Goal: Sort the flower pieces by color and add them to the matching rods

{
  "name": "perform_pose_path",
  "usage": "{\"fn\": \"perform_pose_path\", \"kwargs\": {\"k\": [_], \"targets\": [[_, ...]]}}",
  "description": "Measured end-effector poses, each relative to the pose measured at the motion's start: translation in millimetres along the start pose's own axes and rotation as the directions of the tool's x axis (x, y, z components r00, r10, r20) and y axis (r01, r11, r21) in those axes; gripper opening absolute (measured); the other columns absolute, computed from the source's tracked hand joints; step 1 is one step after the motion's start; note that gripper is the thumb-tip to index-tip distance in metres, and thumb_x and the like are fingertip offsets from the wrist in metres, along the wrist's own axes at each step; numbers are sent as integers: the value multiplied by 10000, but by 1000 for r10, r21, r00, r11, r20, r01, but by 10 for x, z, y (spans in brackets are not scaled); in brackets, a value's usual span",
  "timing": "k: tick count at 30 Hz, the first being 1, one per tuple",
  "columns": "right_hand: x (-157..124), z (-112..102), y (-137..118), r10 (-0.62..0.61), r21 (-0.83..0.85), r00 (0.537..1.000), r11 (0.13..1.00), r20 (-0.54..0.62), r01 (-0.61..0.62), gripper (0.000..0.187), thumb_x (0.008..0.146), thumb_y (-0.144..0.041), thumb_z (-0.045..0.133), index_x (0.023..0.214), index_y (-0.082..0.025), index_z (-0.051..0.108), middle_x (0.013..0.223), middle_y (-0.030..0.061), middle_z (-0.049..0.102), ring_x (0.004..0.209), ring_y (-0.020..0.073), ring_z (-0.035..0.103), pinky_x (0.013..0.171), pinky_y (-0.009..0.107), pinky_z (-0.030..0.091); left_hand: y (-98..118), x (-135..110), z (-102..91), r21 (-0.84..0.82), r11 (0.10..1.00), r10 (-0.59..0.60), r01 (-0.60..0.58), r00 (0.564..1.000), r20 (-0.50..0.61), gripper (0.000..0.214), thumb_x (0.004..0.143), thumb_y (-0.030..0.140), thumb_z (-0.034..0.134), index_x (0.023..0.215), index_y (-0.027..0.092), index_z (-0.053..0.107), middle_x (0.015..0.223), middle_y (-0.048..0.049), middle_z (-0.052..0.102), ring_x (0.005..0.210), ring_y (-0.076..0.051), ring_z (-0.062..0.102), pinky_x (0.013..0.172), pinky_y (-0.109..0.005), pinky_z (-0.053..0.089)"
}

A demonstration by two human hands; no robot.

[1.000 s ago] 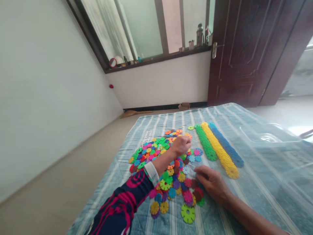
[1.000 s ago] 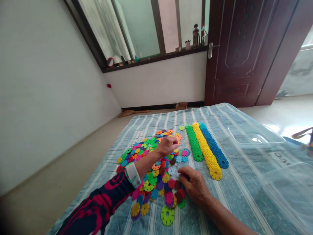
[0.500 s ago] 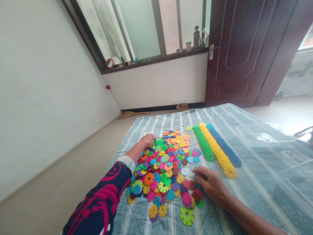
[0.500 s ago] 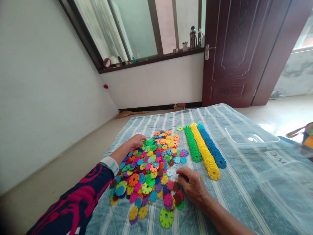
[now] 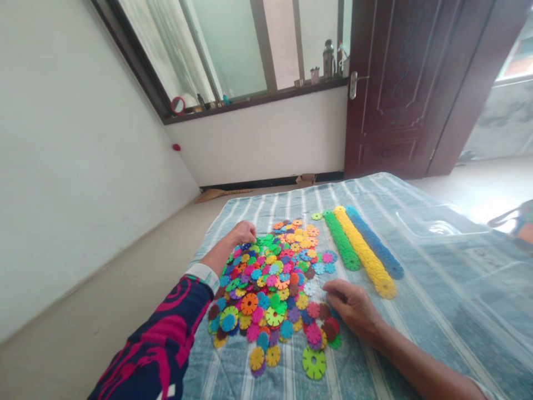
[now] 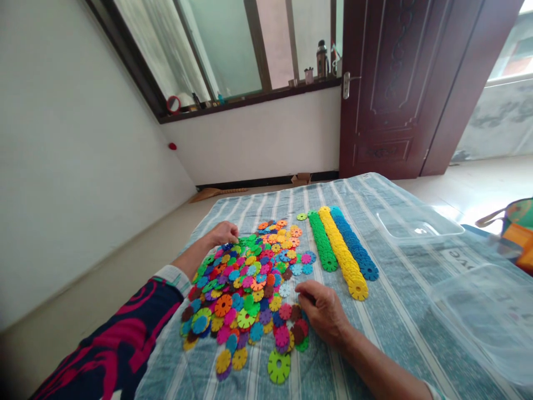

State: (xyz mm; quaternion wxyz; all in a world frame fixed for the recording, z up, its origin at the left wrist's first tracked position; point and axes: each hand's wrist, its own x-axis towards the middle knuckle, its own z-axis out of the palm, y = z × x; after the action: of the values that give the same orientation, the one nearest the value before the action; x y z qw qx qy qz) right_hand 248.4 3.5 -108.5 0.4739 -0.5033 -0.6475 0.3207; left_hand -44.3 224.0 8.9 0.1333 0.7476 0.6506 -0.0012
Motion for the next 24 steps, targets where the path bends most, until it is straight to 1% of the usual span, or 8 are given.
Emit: {"fn": "perform_pose_path", "kwargs": {"k": [3, 5, 7, 10, 13, 16, 19, 24], "targets": [[17, -3, -12, -9, -5, 1000, 1000, -5, 9, 204, 818, -254, 512, 866, -205, 705, 810, 22, 723, 756, 170, 667, 712, 266, 514, 144, -58, -48, -138, 989, 44, -53, 997, -70, 104, 667, 230, 725, 661, 144, 666, 567, 36, 596, 645, -147, 599, 597, -236, 453], [35, -8, -25, -17, -17, 1000, 1000, -4, 17, 194, 810, -221, 517, 862, -205, 703, 802, 15, 720, 748, 161, 660, 714, 260, 508, 334, -120, -32, -240, 963, 99, -119, 991, -94, 74, 649, 224, 678, 654, 154, 654, 548, 45, 580, 594, -130, 570, 562, -231, 427], [55, -15, -39, -21, -25, 1000, 999, 0, 21, 188, 800, -191, 527, 863, -200, 704, 799, 12, 720, 741, 154, 653, 723, 261, 505, 596, -208, 39, -336, 920, 179, -201, 979, -96, 75, 658, 230, 643, 673, 156, 646, 578, 41, 594, 584, -118, 556, 558, -225, 428], [80, -30, -55, -22, -26, 1000, 999, 7, 22, 190, 794, -166, 540, 874, -194, 710, 821, 15, 725, 760, 156, 653, 748, 268, 506, 1075, -375, 251, -444, 841, 310, -308, 948, -69, 96, 674, 248, 639, 686, 153, 641, 609, 27, 613, 581, -109, 556, 566, -224, 437], [92, -44, -60, -29, -24, 999, 999, 14, 29, 208, 791, -148, 539, 887, -198, 716, 825, 13, 725, 760, 154, 651, 740, 265, 504, 1558, -521, 548, -505, 779, 417, -372, 908, -27, 92, 668, 241, 651, 689, 152, 644, 599, 29, 614, 565, -105, 559, 554, -219, 441], [97, -47, -56, -38, -30, 999, 999, 25, 39, 221, 789, -131, 536, 890, -202, 719, 802, 7, 717, 726, 148, 638, 713, 262, 501, 1931, -574, 835, -517, 750, 482, -412, 876, 1, 66, 655, 214, 654, 677, 151, 649, 563, 37, 603, 538, -106, 558, 534, -218, 437], [100, -37, -53, -41, -27, 999, 999, 20, 41, 221, 783, -116, 540, 878, -200, 722, 782, 9, 711, 707, 150, 632, 701, 266, 500, 2139, -539, 1025, -484, 748, 504, -453, 863, -29, 36, 655, 190, 639, 662, 156, 649, 561, 43, 596, 558, -114, 567, 536, -217, 424], [105, -21, -56, -34, -6, 999, 999, 7, 34, 214, 783, -117, 543, 873, -202, 718, 761, 10, 707, 684, 152, 625, 661, 262, 488, 2221, -459, 1138, -372, 763, 524, -528, 843, -122, 32, 667, 164, 634, 642, 162, 654, 620, 29, 613, 637, -129, 570, 618, -241, 430]]}}
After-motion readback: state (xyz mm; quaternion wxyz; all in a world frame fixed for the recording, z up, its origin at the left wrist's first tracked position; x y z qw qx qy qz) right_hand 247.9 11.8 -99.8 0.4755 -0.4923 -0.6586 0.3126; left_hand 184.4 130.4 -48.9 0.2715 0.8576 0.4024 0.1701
